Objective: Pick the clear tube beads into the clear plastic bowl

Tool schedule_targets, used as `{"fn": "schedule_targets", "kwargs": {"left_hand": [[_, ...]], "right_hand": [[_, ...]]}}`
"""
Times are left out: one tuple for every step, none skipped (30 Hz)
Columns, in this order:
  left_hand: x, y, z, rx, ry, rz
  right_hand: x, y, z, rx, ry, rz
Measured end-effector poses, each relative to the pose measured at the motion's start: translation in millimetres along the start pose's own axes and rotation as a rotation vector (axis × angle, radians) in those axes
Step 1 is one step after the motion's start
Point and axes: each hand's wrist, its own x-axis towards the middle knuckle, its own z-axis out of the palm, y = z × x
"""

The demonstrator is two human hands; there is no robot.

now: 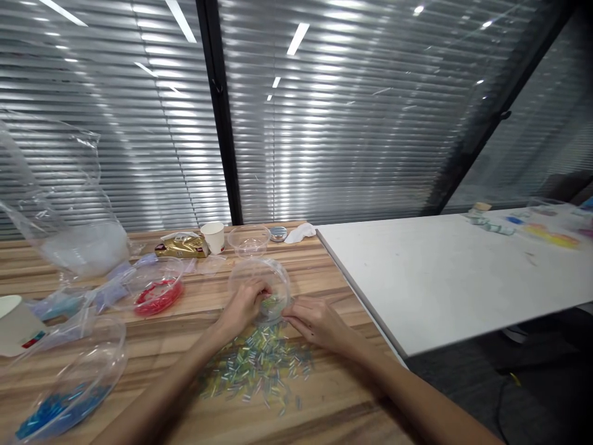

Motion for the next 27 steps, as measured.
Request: {"fn": "schedule_targets", "kwargs": {"left_hand": [[-0.1,0.4,-0.2,0.004,-0.002,-0.001],[-0.2,0.7,-0.4,0.007,-0.003,-0.004],[-0.3,1.0,-0.5,0.009,-0.002,-0.008],[-0.5,1.2,-0.6,0.011,0.002,-0.01],[-0.6,1.4,-0.6,0.011,0.006,-0.01],[-0.8,1.5,-0.5,0.009,0.009,-0.007],[-1.0,1.7,-0.3,0.008,0.009,-0.002],[-1.1,1.8,-0.1,0.007,0.008,0.001],[-1.3,1.9,0.1,0.007,0.003,0.003],[-1.4,2.1,0.2,0.009,-0.003,0.001],[-1.4,2.2,0.3,0.014,-0.009,-0.004],[-1.5,2.3,0.4,0.021,-0.014,-0.01],[-1.5,2.4,0.4,0.028,-0.016,-0.015],[-1.5,2.6,0.4,0.033,-0.019,-0.017],[-1.5,2.9,0.3,0.035,-0.019,-0.017],[-1.5,3.3,0.2,0.035,-0.018,-0.013],[-1.4,3.7,0.1,0.033,-0.017,-0.01],[-1.3,4.1,0.1,0.032,-0.016,-0.008],[-1.3,4.6,0.1,0.034,-0.018,-0.007],[-1.3,5.0,0.1,0.039,-0.023,-0.009],[-1.4,5.3,0.3,0.048,-0.027,-0.011],[-1.6,5.5,0.6,0.055,-0.033,-0.013],[-1.8,5.7,0.9,0.058,-0.039,-0.011],[-2.1,5.7,1.2,0.057,-0.044,-0.007],[-2.5,5.7,1.5,0.056,-0.048,-0.004],[-2.9,5.7,1.7,0.055,-0.052,-0.003],[-3.3,5.7,1.9,0.057,-0.054,-0.005]], "right_hand": [[0.1,-0.1,-0.3,0.001,-0.003,0.0],[0.2,-0.3,-0.7,0.001,-0.004,-0.001],[0.3,-0.5,-1.0,0.002,-0.003,-0.004],[0.5,-0.7,-1.3,0.002,-0.001,-0.008],[0.7,-0.9,-1.5,0.003,0.002,-0.012],[0.8,-1.0,-1.7,0.003,0.001,-0.014],[1.0,-1.0,-1.7,0.002,-0.002,-0.015],[1.2,-1.0,-1.7,0.0,-0.008,-0.013],[1.3,-0.9,-1.6,-0.001,-0.015,-0.011],[1.3,-0.7,-1.4,-0.004,-0.02,-0.008],[1.3,-0.5,-1.2,-0.007,-0.023,-0.005],[1.3,-0.2,-1.1,-0.008,-0.023,-0.002],[1.2,0.1,-1.0,-0.008,-0.023,-0.001],[1.2,0.4,-1.1,-0.007,-0.022,0.002],[1.2,0.6,-1.2,-0.007,-0.022,0.004],[1.2,0.8,-1.6,-0.008,-0.023,0.008],[1.3,1.0,-2.0,-0.009,-0.024,0.011],[1.4,1.1,-2.4,-0.01,-0.026,0.013],[1.5,1.3,-2.9,-0.01,-0.026,0.014],[1.6,1.6,-3.3,-0.008,-0.026,0.013],[1.7,1.9,-3.6,-0.006,-0.026,0.011],[1.7,2.2,-3.8,-0.005,-0.023,0.011],[1.7,2.5,-3.9,-0.004,-0.018,0.011],[1.8,2.7,-4.0,-0.004,-0.013,0.013],[1.8,2.9,-4.1,-0.003,-0.009,0.015],[2.0,2.9,-4.3,-0.001,-0.005,0.014],[2.2,2.8,-4.6,0.003,-0.002,0.014]]}}
